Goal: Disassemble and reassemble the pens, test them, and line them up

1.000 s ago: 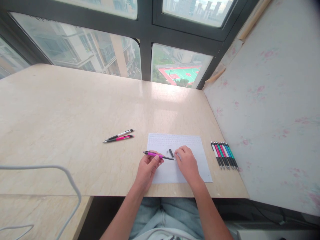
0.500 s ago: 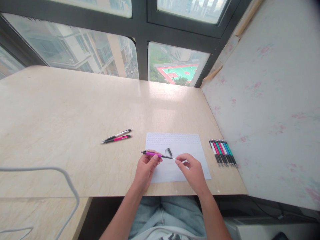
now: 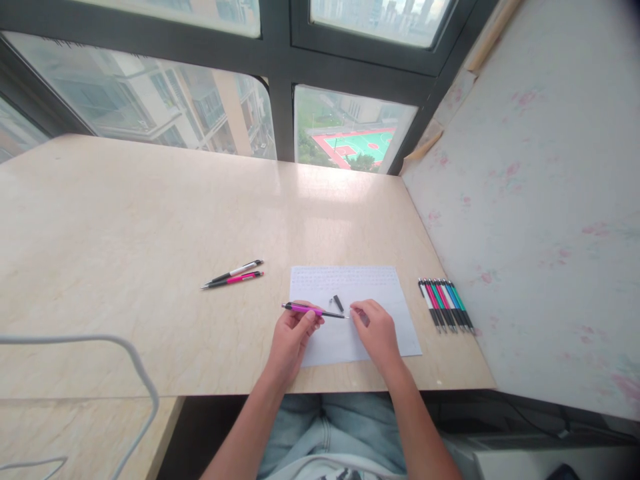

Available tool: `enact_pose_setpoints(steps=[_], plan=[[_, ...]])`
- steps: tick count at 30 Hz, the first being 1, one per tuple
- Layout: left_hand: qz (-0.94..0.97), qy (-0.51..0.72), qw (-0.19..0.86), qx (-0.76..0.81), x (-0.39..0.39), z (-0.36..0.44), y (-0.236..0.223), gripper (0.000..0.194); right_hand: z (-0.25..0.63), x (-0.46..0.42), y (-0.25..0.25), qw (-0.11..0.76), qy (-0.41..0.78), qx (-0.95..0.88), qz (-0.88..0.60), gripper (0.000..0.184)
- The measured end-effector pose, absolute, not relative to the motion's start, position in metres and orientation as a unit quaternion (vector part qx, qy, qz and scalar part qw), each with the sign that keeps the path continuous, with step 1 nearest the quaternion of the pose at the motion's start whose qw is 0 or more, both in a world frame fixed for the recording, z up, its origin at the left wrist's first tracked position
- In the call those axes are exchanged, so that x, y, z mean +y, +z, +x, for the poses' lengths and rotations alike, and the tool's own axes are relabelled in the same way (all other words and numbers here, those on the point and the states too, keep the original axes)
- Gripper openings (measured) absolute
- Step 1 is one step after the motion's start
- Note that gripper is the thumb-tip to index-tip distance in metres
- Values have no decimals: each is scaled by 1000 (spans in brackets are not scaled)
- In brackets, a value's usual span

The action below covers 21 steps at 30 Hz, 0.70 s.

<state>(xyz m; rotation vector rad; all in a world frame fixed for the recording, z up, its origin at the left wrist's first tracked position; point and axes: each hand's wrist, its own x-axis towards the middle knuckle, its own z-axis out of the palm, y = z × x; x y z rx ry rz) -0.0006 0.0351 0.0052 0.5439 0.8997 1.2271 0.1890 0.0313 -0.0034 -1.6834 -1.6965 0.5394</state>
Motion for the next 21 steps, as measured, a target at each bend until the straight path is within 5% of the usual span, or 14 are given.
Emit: enact_pose_setpoints(steps=[6,12,21], plan=[[247,550,684,411,35,-1,5,21,179,41,8,381,204,-629,-647,25],[289,533,675,421,35,0,9,17,168,22,30,379,411,-587,-585,48],[328,499,702,388,31,-3,12,16,174,12,34,403,378,-620,-557,30]])
